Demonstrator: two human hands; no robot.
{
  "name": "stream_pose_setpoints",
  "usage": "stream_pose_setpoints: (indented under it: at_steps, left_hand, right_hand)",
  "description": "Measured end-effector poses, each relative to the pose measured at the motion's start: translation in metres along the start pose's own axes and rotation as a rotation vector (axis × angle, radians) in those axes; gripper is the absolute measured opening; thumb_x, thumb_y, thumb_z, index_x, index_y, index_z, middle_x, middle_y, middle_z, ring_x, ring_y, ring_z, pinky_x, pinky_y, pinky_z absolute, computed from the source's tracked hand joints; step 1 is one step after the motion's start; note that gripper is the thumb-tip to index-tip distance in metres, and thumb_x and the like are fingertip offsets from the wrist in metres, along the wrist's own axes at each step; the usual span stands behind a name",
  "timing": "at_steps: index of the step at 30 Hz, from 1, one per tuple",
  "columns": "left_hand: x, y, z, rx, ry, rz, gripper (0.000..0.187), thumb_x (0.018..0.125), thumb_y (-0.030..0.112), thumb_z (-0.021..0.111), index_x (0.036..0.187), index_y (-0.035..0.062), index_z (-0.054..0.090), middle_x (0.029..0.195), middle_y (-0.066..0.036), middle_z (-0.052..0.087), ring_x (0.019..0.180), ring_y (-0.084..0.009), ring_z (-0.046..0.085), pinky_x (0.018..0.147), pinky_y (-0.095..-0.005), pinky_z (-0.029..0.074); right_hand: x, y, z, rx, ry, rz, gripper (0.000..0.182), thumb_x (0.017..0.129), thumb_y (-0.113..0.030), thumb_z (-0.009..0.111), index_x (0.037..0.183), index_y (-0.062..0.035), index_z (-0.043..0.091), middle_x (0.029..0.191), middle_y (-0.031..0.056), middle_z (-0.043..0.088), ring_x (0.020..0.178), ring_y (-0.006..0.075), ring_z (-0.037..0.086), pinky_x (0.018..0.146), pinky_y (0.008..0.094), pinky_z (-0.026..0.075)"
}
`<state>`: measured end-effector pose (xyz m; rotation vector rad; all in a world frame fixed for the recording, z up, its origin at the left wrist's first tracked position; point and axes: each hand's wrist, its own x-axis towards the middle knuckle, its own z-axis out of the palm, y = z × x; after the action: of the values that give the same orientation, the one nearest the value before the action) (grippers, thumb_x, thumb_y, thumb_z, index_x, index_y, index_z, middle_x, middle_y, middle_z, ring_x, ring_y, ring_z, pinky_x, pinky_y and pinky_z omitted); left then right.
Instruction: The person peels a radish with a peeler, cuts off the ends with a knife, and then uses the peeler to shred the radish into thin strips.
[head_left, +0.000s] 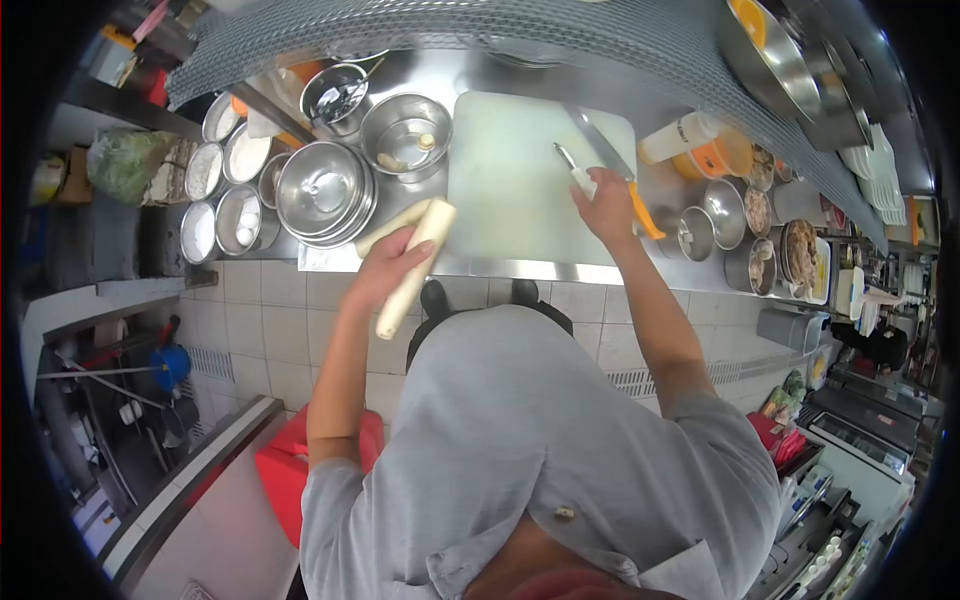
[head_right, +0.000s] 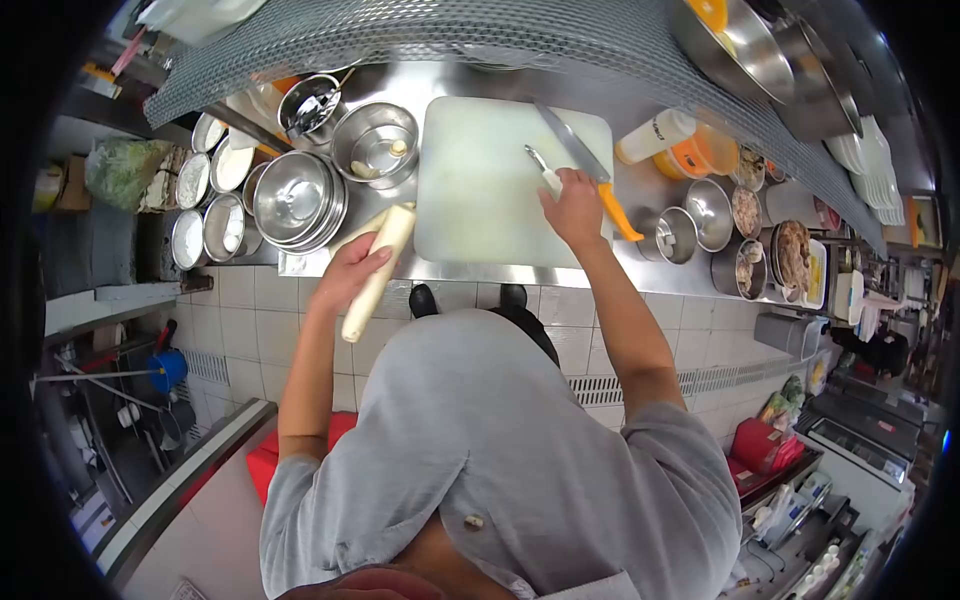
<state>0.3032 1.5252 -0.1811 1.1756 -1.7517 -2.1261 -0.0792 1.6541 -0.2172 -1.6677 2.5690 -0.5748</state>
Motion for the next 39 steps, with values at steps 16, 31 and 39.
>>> stream_pose_setpoints:
  at_steps: [16,31,39]
  left_hand:
    - [0.121,0.044,0.105,-0.855,-0.206,-0.09,0.053,0.111,0.045,0.045,0.143,0.0022,0.05,0.105,-0.009,0.066,0.082,-0.0168,0.065,0.065,-0.0289,0.059]
    - [0.145,0.056,0.137,-0.86,-0.115,-0.063,0.051,0.109,0.053,0.046,0.121,0.0046,0.056,0.096,-0.01,0.064,0.081,-0.0215,0.062,0.065,-0.0349,0.056]
    - [0.145,0.046,0.135,-0.897,-0.123,-0.065,0.049,0.11,0.051,0.046,0.121,0.0046,0.056,0.095,-0.01,0.063,0.078,-0.0219,0.062,0.064,-0.0357,0.056]
  right_hand:
    - [-0.027,0.05,-0.008,0.573,-0.148,0.125,0.031,0.097,-0.015,0.062,0.123,-0.0003,0.054,0.104,0.0207,0.069,0.096,0.0377,0.068,0.088,0.0453,0.053]
    - [-0.086,-0.04,-0.104,0.506,-0.11,-0.38,0.023,0.095,-0.02,0.073,0.114,-0.0082,0.069,0.088,0.0083,0.063,0.076,0.0279,0.067,0.064,0.0409,0.055]
    - [-0.082,-0.055,-0.107,0.409,-0.048,-0.475,0.025,0.092,-0.019,0.075,0.113,-0.0064,0.072,0.085,0.0064,0.059,0.074,0.0254,0.065,0.061,0.0383,0.055]
